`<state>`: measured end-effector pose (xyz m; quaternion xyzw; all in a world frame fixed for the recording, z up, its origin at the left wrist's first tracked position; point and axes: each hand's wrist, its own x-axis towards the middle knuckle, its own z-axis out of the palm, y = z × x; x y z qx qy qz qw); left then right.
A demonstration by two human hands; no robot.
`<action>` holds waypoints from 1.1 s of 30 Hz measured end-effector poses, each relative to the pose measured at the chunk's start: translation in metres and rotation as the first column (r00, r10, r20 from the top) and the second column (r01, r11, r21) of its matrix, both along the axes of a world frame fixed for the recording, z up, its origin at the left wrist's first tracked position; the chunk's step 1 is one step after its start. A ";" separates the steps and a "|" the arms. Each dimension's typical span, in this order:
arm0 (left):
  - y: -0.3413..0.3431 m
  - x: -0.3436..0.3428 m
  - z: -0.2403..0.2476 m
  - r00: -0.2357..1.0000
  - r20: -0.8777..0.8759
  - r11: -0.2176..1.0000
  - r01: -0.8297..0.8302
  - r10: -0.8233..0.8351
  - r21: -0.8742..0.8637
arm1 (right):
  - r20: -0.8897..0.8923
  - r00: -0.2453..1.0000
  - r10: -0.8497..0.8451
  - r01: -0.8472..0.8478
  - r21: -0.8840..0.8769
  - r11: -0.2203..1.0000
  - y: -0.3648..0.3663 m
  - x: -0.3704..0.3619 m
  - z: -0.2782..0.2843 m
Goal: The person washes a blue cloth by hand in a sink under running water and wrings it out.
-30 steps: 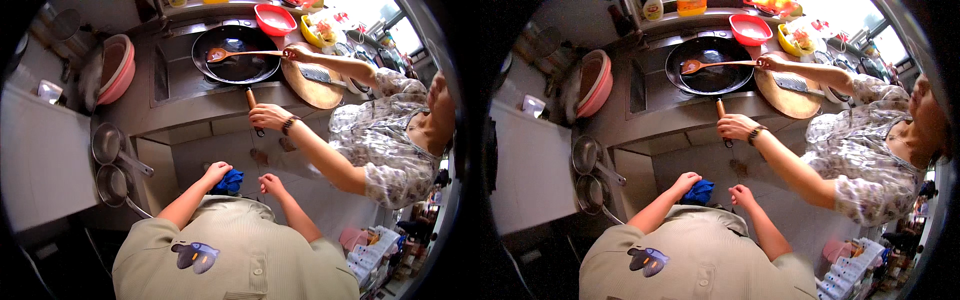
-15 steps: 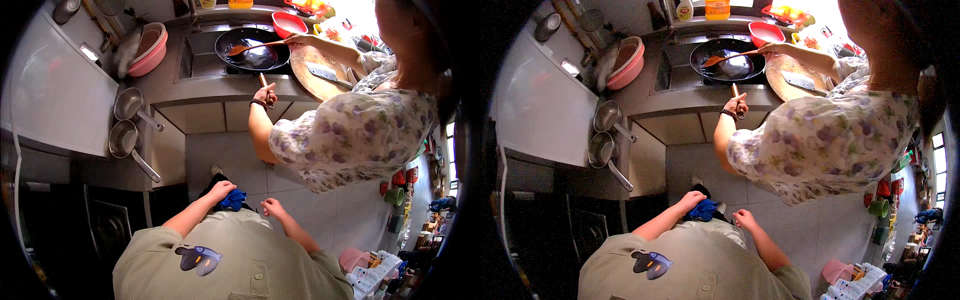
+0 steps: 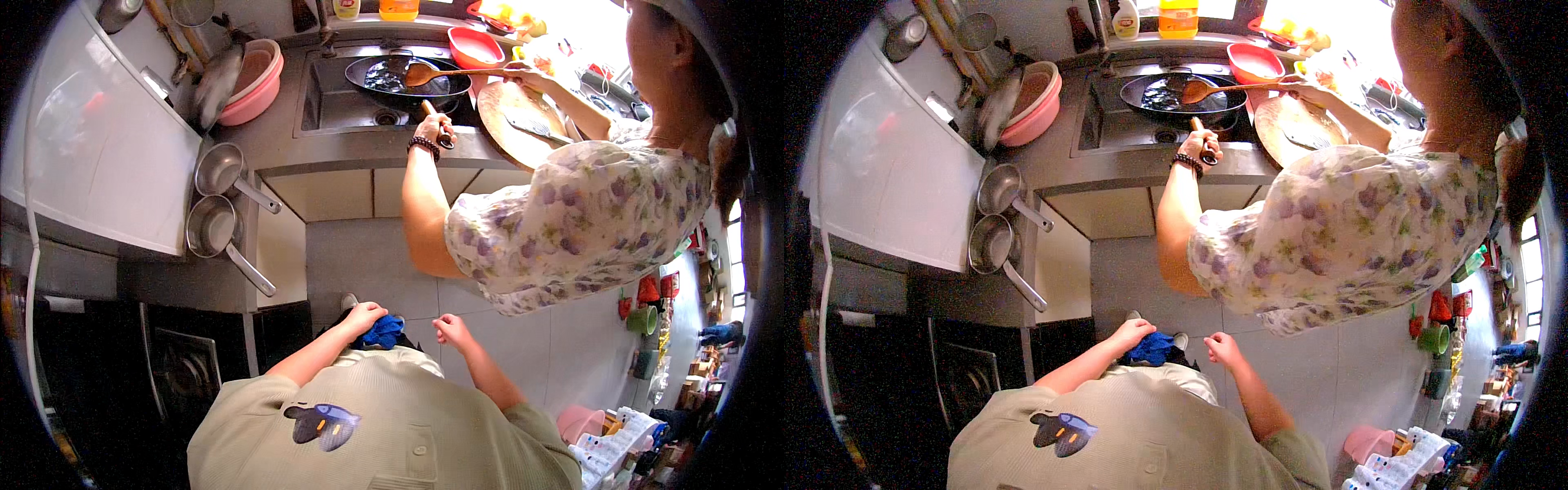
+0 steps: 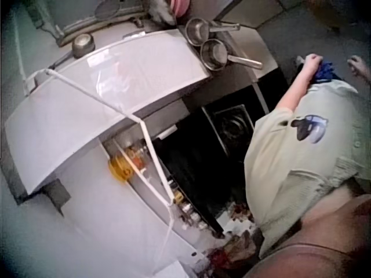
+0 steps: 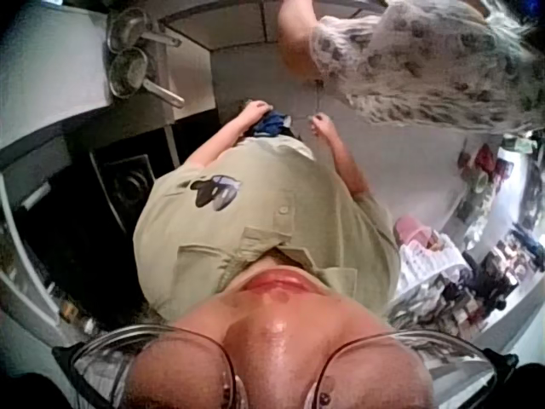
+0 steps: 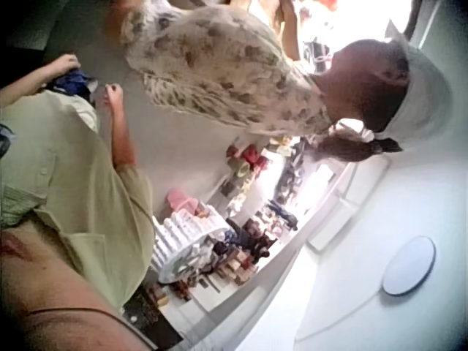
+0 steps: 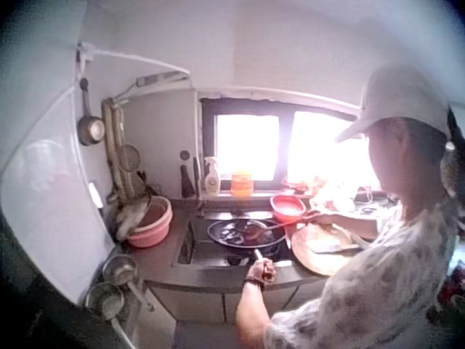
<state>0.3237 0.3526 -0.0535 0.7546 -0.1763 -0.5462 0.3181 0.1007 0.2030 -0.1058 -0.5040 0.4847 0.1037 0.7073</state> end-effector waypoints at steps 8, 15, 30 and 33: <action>0.010 0.029 0.004 1.000 0.010 1.000 0.002 -0.002 0.002 | -0.079 0.989 0.121 -0.126 -0.062 0.990 0.030 0.036 -0.006; 0.018 0.045 -0.015 0.999 0.019 0.997 0.052 -0.051 -0.051 | -0.057 0.994 0.093 -0.094 -0.013 0.995 0.042 0.047 0.002; 0.019 0.064 -0.033 0.986 0.093 0.989 0.143 -0.138 -0.047 | -0.063 0.997 0.052 -0.054 -0.033 0.998 0.045 0.056 -0.007; 0.018 0.064 -0.039 0.986 0.099 0.989 0.139 -0.132 -0.060 | -0.062 0.997 0.043 -0.046 -0.043 0.998 0.047 0.055 -0.017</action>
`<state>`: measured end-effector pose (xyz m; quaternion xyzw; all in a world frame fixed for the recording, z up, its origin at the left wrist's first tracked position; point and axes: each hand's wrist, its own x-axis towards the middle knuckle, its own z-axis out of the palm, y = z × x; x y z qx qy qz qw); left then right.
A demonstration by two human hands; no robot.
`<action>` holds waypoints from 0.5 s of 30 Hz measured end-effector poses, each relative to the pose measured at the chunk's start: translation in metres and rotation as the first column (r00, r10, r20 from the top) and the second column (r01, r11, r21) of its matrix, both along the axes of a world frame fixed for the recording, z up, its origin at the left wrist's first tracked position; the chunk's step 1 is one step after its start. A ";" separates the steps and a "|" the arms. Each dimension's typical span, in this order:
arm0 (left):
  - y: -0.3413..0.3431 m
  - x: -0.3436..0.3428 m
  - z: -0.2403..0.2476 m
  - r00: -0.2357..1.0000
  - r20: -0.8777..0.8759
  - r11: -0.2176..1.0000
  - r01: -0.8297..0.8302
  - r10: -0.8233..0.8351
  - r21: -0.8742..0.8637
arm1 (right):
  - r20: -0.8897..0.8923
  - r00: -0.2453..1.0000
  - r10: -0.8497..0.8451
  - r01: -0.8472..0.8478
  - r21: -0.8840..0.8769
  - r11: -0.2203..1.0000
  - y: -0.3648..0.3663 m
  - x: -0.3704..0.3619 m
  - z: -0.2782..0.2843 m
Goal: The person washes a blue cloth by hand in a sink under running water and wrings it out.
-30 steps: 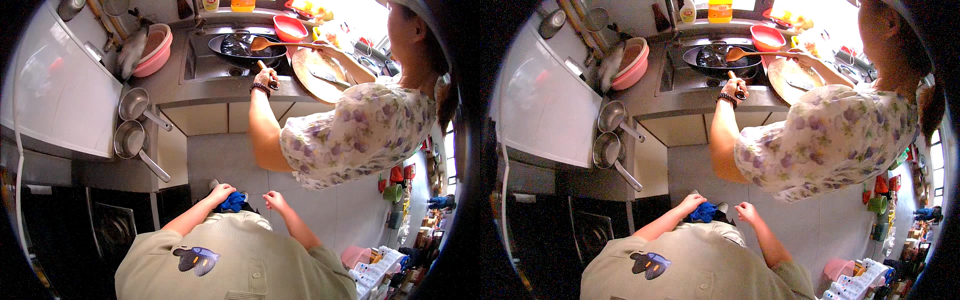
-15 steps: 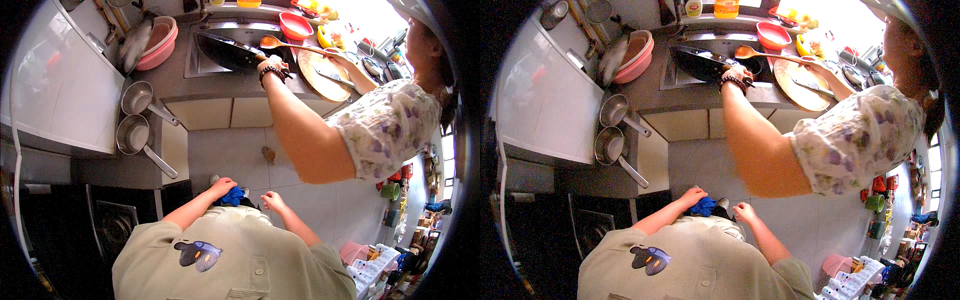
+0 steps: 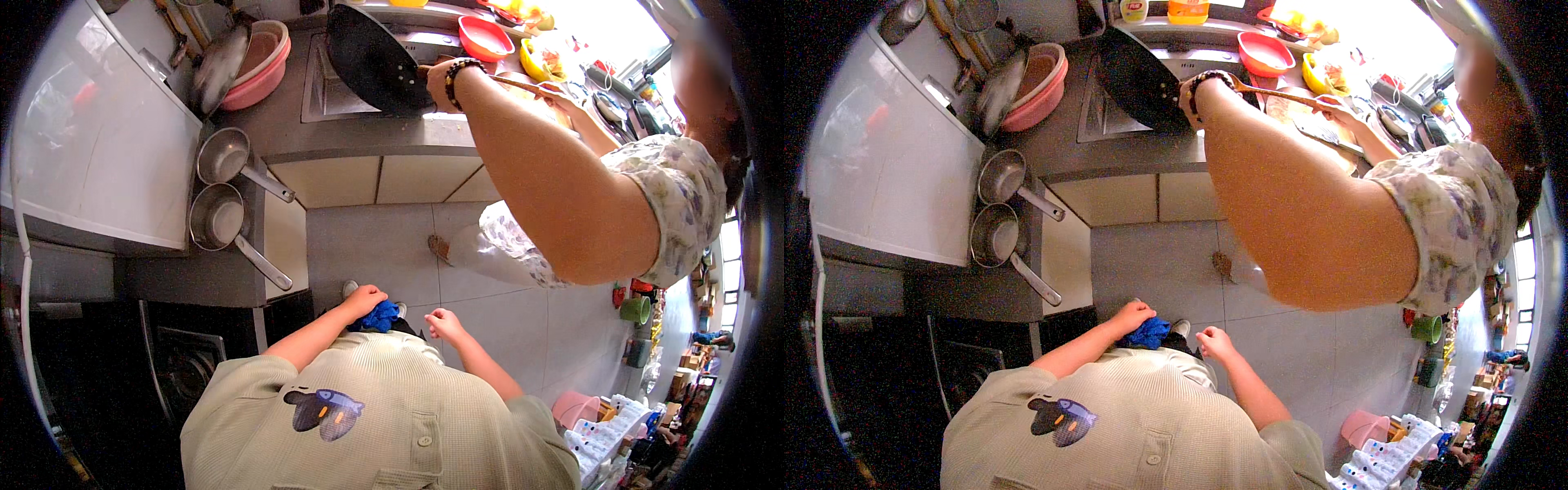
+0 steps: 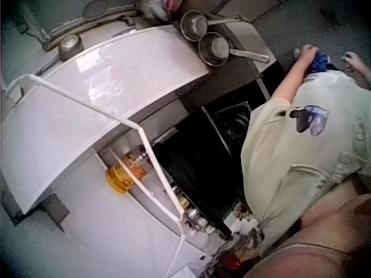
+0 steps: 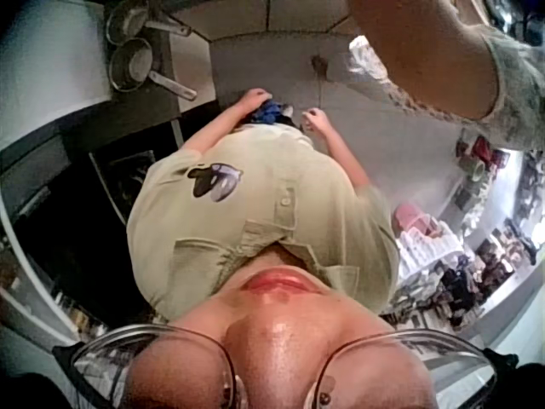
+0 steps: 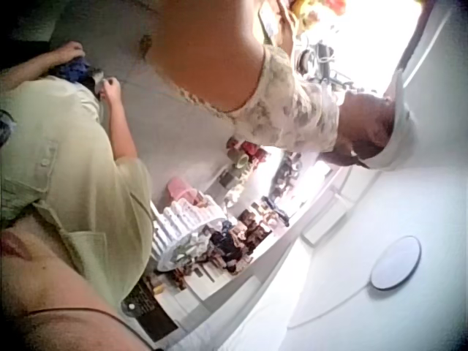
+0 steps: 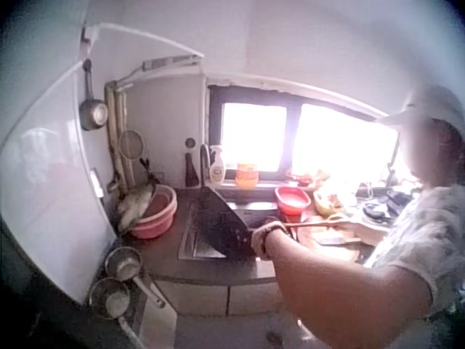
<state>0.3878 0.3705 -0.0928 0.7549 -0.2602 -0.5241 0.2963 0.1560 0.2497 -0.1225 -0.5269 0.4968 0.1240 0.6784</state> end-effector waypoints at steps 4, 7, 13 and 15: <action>-0.003 0.000 0.002 1.000 -0.015 1.000 -0.011 0.011 0.014 | 0.008 1.000 0.030 -0.029 -0.019 0.999 -0.002 0.004 0.005; -0.003 0.002 0.000 1.000 -0.024 1.000 -0.015 0.015 0.015 | 0.012 1.000 0.021 -0.021 -0.012 1.000 -0.004 0.007 0.008; -0.003 0.003 -0.006 1.000 -0.016 1.000 0.003 -0.003 0.015 | 0.006 1.000 -0.002 0.003 -0.012 1.000 -0.007 0.010 0.000; -0.003 0.003 -0.011 1.000 -0.006 1.000 0.019 -0.019 0.014 | 0.012 0.999 0.034 -0.034 -0.034 0.999 -0.009 0.011 -0.003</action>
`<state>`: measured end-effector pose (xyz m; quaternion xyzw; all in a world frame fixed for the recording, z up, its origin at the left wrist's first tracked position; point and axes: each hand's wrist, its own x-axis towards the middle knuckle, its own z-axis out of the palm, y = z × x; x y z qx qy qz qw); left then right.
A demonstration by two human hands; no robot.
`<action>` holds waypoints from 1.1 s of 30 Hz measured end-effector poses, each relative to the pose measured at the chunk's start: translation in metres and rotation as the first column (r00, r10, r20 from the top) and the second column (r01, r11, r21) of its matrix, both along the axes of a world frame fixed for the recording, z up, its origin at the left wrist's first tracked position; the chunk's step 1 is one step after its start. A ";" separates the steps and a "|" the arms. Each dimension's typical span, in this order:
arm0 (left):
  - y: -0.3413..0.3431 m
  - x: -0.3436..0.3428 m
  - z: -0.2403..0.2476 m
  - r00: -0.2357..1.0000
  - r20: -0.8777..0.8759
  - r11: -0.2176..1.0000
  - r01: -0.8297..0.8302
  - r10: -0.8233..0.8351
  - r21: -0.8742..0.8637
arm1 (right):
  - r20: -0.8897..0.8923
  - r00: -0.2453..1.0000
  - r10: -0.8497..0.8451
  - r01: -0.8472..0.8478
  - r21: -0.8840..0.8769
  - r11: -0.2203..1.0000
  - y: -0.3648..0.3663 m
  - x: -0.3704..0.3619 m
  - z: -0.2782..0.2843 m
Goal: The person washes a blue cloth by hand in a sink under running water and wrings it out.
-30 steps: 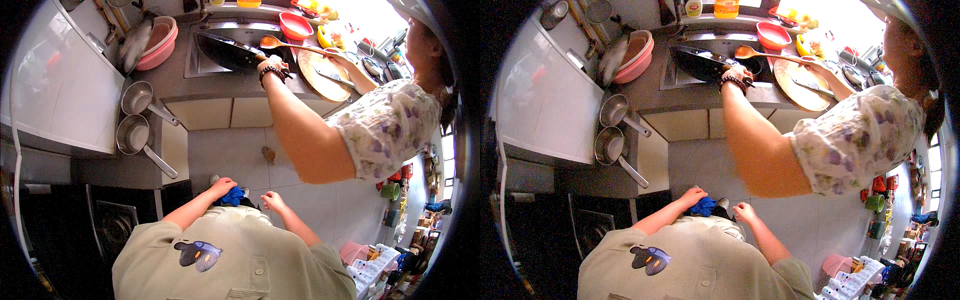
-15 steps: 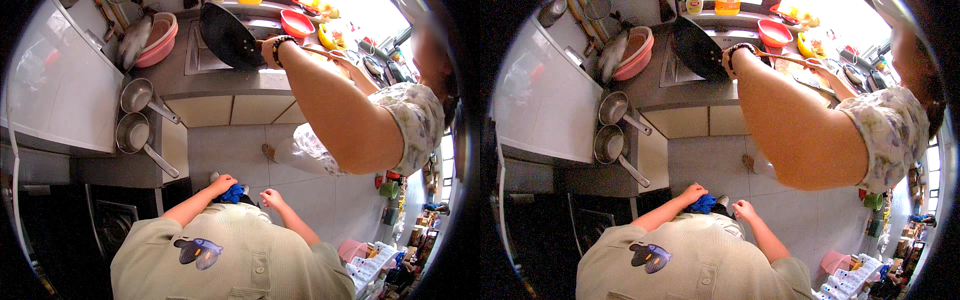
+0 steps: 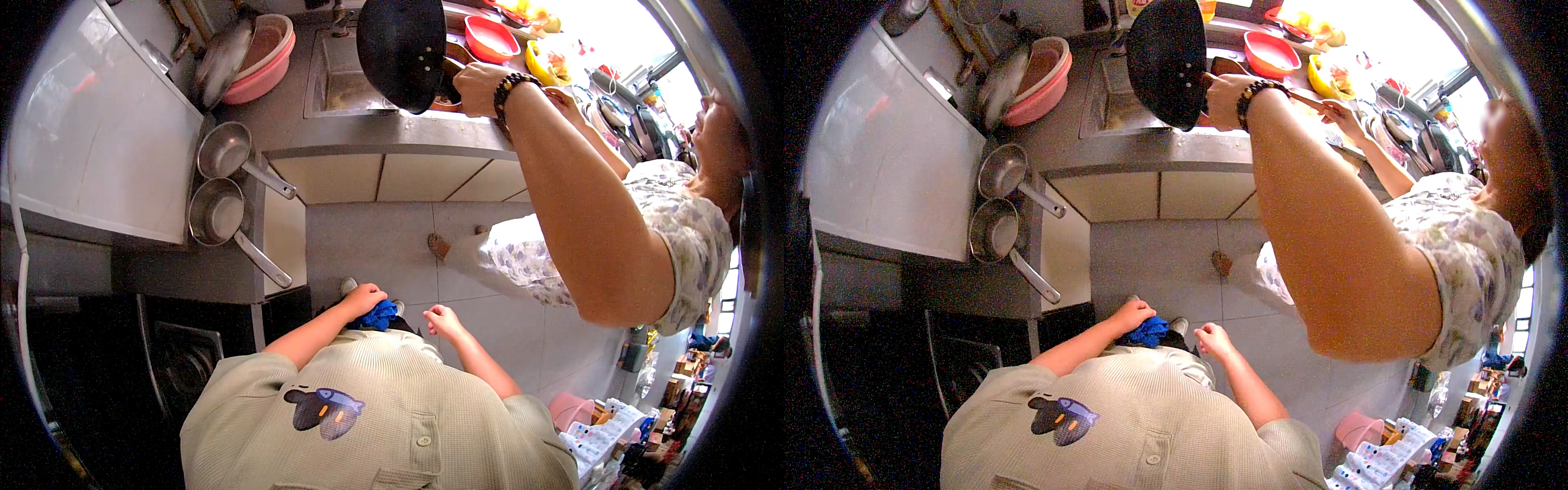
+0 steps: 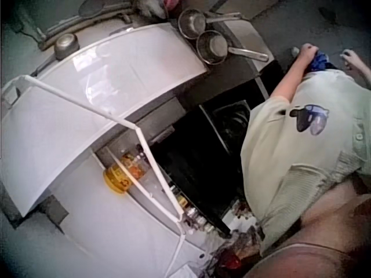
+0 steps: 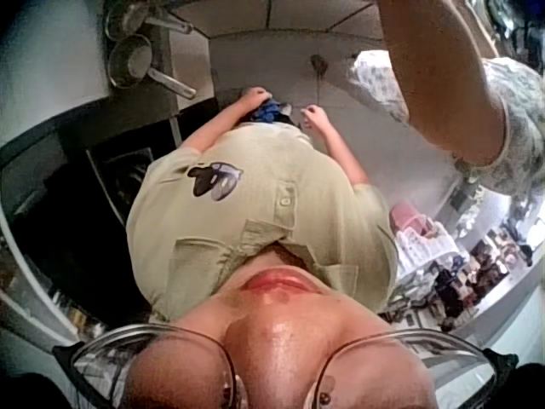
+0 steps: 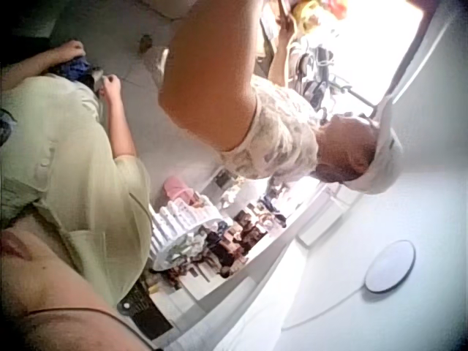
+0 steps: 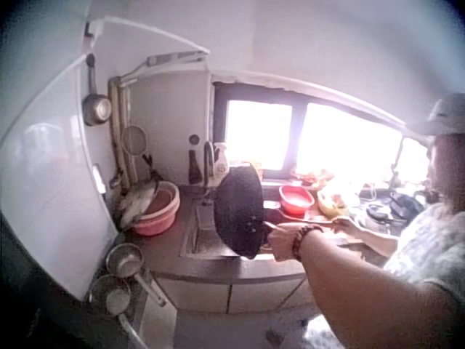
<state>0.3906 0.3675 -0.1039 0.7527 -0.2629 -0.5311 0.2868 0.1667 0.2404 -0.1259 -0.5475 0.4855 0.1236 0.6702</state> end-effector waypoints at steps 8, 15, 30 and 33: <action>-0.001 -0.002 0.008 0.999 0.046 1.000 0.013 -0.014 0.023 | -0.010 1.000 0.013 -0.013 0.011 1.000 0.000 -0.003 -0.012; -0.008 -0.004 0.022 0.991 -0.074 0.993 -0.111 0.113 0.039 | 0.119 0.992 0.035 -0.025 -0.084 0.996 0.006 0.006 -0.006; -0.082 0.012 0.132 0.443 -0.834 0.735 -0.674 0.329 -0.068 | 0.590 0.759 -0.276 0.292 0.071 0.954 -0.045 0.106 0.120; -0.103 0.018 0.154 0.461 -0.823 0.687 -0.716 0.332 -0.124 | 0.666 0.681 -0.303 0.305 0.118 0.945 -0.067 0.130 0.156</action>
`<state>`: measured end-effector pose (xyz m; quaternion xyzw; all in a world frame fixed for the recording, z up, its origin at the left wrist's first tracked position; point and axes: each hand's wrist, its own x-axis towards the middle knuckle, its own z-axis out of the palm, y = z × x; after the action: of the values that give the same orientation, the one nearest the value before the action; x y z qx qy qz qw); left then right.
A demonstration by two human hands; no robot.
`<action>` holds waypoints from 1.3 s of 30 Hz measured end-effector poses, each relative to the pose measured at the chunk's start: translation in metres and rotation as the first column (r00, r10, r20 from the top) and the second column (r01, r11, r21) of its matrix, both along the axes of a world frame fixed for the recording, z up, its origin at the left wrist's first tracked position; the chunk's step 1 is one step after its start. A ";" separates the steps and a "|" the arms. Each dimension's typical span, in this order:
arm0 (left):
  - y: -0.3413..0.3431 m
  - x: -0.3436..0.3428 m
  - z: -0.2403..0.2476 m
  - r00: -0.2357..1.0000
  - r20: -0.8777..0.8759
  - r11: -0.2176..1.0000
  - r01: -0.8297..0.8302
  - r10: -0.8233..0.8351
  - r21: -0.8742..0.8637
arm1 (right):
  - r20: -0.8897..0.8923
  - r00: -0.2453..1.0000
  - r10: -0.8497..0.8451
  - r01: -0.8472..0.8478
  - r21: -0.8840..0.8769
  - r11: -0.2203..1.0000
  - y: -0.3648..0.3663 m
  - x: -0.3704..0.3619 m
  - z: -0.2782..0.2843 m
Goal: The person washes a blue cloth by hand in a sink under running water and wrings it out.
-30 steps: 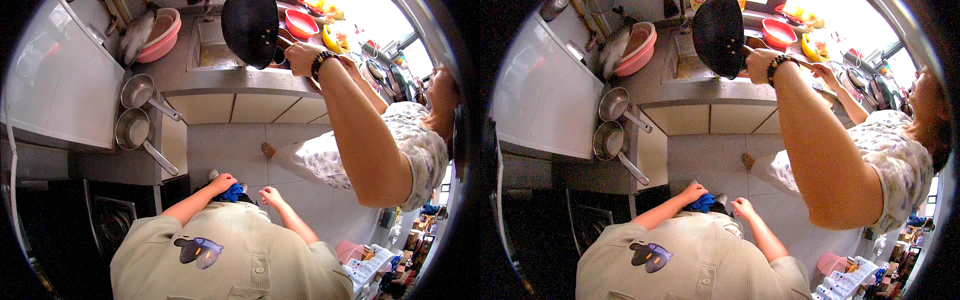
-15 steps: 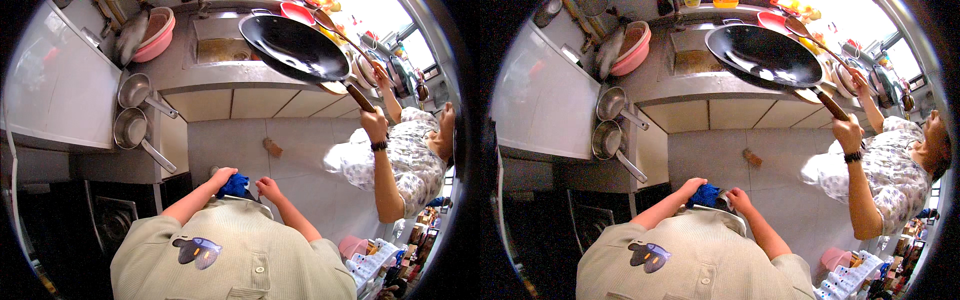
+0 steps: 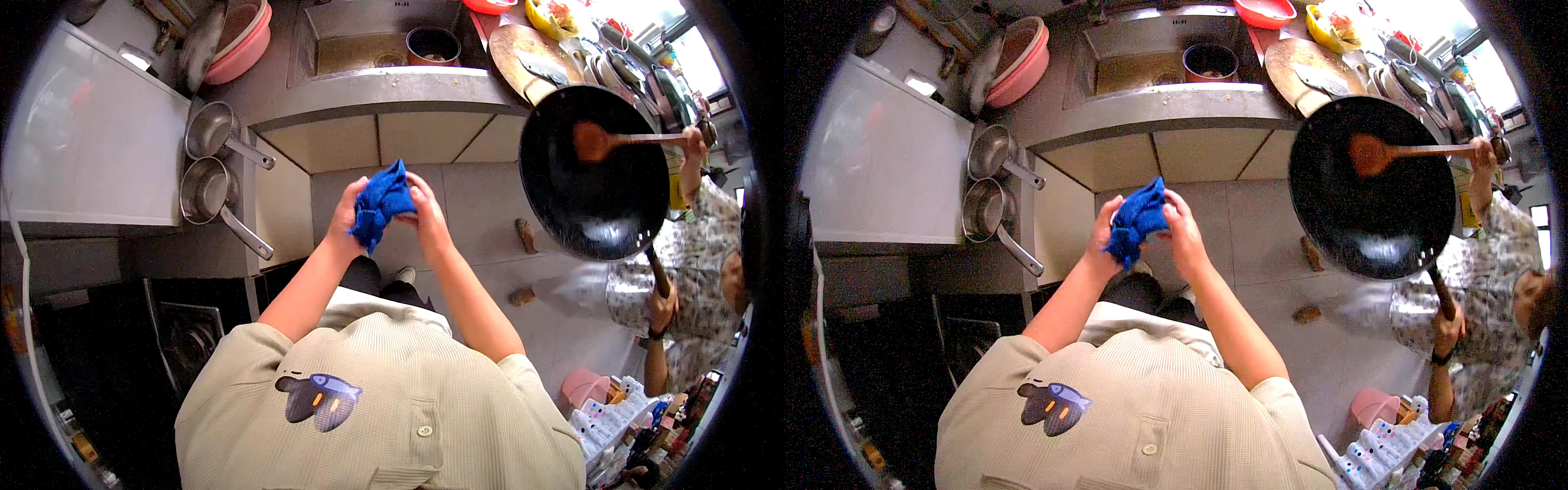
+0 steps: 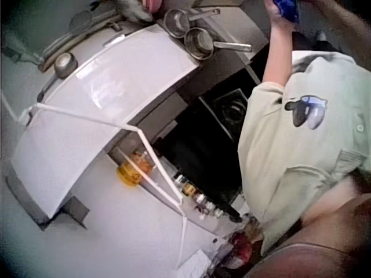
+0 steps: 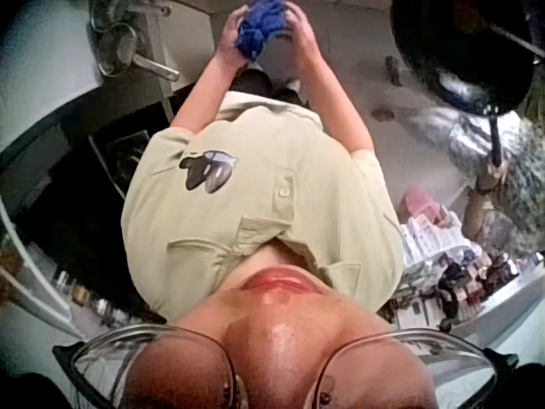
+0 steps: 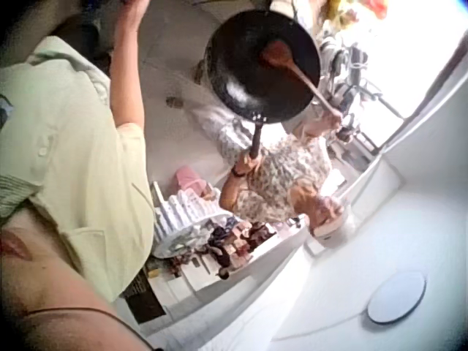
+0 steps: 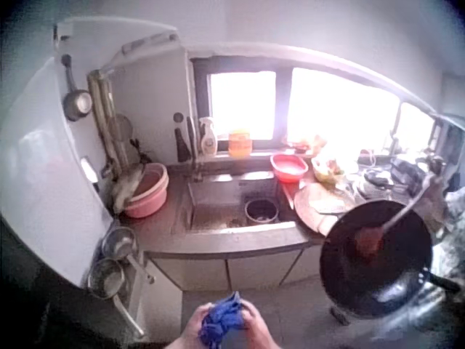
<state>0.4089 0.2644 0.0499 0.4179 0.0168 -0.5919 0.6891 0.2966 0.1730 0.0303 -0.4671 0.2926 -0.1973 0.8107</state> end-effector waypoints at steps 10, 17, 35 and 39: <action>-0.072 0.035 -0.010 0.997 0.023 0.993 0.075 -0.073 -0.091 | 0.208 0.969 -0.134 0.139 -0.007 0.990 -0.070 0.073 0.005; -0.125 0.106 0.010 1.000 -0.031 0.994 0.000 -0.004 -0.106 | 0.148 0.988 -0.053 0.070 -0.113 0.991 -0.128 0.137 0.030; -0.208 0.216 -0.024 0.926 0.130 0.903 -0.376 0.356 0.207 | -0.292 0.948 0.124 -0.196 -0.234 0.952 -0.353 0.193 -0.045; -0.234 0.220 -0.024 0.896 0.134 0.859 -0.444 0.424 0.253 | -0.446 0.895 0.022 -0.072 -0.094 0.993 -0.429 0.199 -0.076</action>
<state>0.6293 0.0305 0.0257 0.5170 0.1677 -0.3974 0.7394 0.4954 -0.2556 -0.0455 -0.5497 0.4475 -0.0814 0.7007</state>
